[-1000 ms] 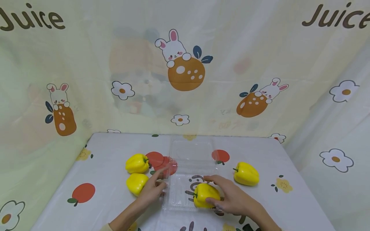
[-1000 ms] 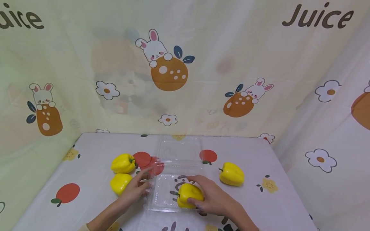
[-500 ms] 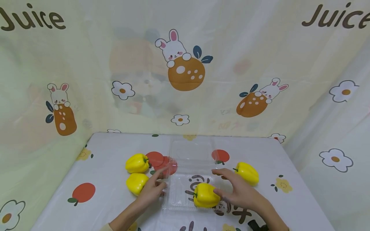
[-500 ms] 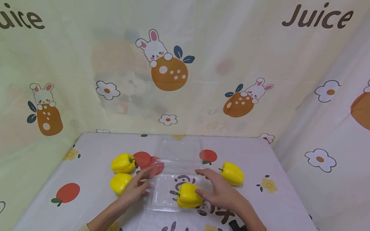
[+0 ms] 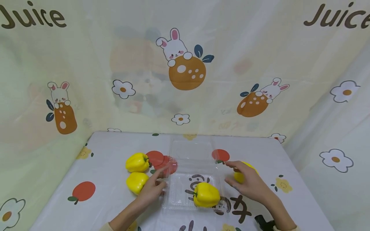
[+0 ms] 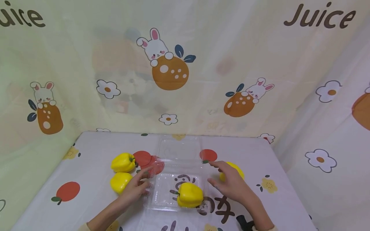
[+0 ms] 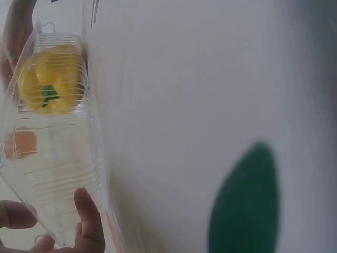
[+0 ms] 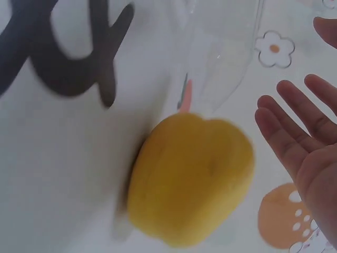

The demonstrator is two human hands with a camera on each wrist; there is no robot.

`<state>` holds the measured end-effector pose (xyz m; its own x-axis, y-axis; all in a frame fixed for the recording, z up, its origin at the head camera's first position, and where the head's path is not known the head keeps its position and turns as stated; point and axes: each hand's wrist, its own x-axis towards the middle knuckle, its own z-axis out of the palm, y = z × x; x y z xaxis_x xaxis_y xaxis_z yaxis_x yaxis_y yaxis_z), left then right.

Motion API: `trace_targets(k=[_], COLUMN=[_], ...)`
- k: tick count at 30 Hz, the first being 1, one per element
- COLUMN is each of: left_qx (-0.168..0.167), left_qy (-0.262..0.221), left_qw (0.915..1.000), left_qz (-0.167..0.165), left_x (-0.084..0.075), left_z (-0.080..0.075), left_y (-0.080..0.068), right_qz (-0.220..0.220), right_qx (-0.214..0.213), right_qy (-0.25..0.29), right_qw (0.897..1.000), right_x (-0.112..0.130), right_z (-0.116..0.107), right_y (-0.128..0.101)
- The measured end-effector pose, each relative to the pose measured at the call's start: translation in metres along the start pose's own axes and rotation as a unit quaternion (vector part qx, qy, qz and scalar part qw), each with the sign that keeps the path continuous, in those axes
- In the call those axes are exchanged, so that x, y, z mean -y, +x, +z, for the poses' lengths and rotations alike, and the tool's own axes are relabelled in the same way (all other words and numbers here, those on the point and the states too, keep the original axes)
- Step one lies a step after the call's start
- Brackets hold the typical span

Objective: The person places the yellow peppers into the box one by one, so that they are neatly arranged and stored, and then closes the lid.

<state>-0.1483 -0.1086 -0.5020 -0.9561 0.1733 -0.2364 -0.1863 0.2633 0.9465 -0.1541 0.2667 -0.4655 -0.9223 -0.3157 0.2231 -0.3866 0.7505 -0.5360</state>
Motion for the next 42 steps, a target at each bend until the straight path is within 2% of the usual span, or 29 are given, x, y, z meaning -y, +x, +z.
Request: trace_targets(k=[5, 9, 13, 20, 29, 42], left_qx=[0.0, 0.001, 0.001, 0.002, 0.003, 0.007], left_qy=[0.002, 0.003, 0.003, 0.001, 0.001, 0.006], left_qw=[1.0, 1.0, 1.0, 1.0, 1.0, 0.9999], left_qz=[0.0, -0.001, -0.002, -0.001, -0.007, -0.004], left_x=[0.0, 0.001, 0.001, 0.001, 0.001, 0.002], left_z=[0.0, 0.0, 0.0, -0.001, 0.0, -0.001], left_y=[0.0, 0.001, 0.002, 0.002, 0.003, 0.003], right_qz=[0.017, 0.024, 0.031, 0.037, 0.064, 0.066], right_qx=[-0.024, -0.04, -0.043, -0.062, -0.051, -0.049], right_qy=[-0.021, -0.015, -0.01, -0.033, -0.035, -0.038], right_qw=[0.999, 0.999, 0.999, 0.997, 0.996, 0.996], right_x=[-0.013, -0.017, -0.021, -0.033, -0.044, -0.053], right_z=[-0.004, -0.011, -0.016, -0.019, -0.019, -0.019], right_y=[-0.001, -0.001, -0.001, -0.003, -0.004, -0.004])
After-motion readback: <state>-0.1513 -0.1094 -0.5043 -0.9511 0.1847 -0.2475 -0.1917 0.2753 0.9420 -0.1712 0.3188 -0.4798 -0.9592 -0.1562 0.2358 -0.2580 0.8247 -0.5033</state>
